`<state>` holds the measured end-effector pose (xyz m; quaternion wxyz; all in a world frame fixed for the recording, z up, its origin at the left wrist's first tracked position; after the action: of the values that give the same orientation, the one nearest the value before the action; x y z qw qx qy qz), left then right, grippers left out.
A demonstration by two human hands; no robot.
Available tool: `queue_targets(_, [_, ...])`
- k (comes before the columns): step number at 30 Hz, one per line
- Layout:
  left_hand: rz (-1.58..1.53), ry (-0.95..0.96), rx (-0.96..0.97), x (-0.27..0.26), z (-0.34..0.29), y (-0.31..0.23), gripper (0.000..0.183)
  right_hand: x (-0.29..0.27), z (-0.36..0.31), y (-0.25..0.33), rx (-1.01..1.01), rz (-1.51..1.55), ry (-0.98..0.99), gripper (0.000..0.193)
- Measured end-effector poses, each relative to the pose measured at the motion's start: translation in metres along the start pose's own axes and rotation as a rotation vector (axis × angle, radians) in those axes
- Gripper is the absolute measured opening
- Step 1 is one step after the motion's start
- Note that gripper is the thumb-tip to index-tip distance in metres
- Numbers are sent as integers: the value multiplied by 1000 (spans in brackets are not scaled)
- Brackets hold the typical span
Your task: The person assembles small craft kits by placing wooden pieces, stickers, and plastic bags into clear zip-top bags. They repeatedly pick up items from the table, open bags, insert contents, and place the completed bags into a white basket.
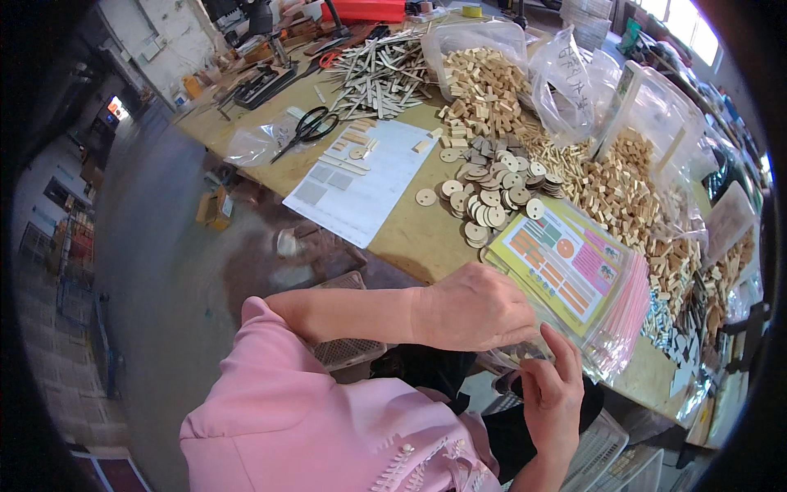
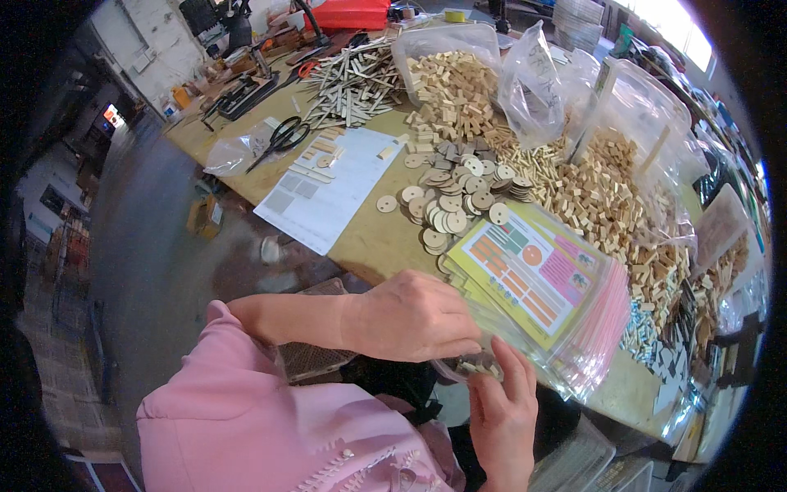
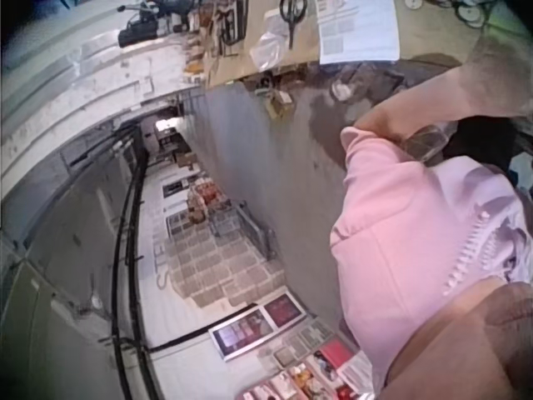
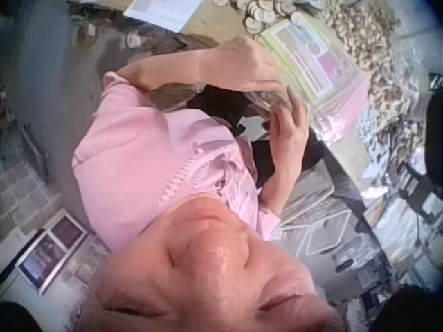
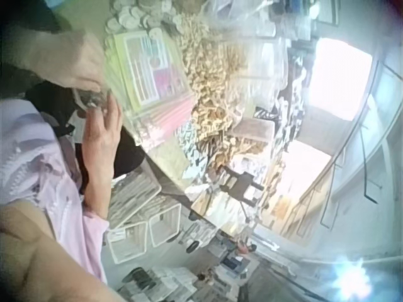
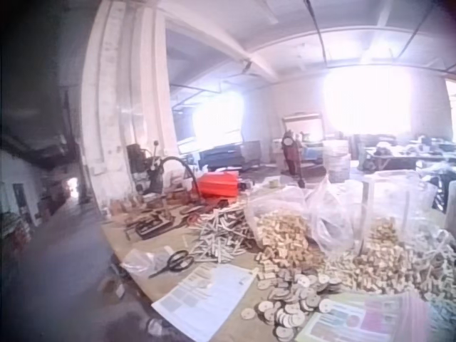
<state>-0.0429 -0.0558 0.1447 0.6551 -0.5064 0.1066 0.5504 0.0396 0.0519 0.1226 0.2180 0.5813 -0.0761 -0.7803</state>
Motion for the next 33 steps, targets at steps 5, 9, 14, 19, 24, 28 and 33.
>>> queue_targets(5, [236,-51,61,-29,13,19,9,-2,-1,-7,16,8,-22,17])
queue_targets(9, [-42,-304,-412,-95,6,146,14,-2,-3,-12,13,28,-19,17])
queue_targets(14, [155,-214,-575,-124,10,257,14,-3,-4,-11,3,33,-38,17])
queue_targets(19, [163,-153,-540,-84,41,297,24,1,-6,-14,67,68,-26,20])
queue_targets(24, [265,-100,-439,-70,59,295,20,0,-8,-17,73,65,-29,20])
queue_targets(28, [340,-114,-434,-79,61,295,15,0,-7,-18,34,22,-28,15])
queue_targets(33, [53,-241,-611,-101,47,314,18,2,-8,-21,34,28,-38,15])
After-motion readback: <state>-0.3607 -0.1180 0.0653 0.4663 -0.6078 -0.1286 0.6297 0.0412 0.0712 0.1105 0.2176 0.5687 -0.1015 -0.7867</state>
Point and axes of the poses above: each hand's wrist, its own z-axis towards the middle knuckle, its own x-axis out of the palm, y = z × x, the point moved 9 cm from there along z, towards the middle knuckle, and after that the axes turned 10 degrees about -z, right-handed, at the moved point
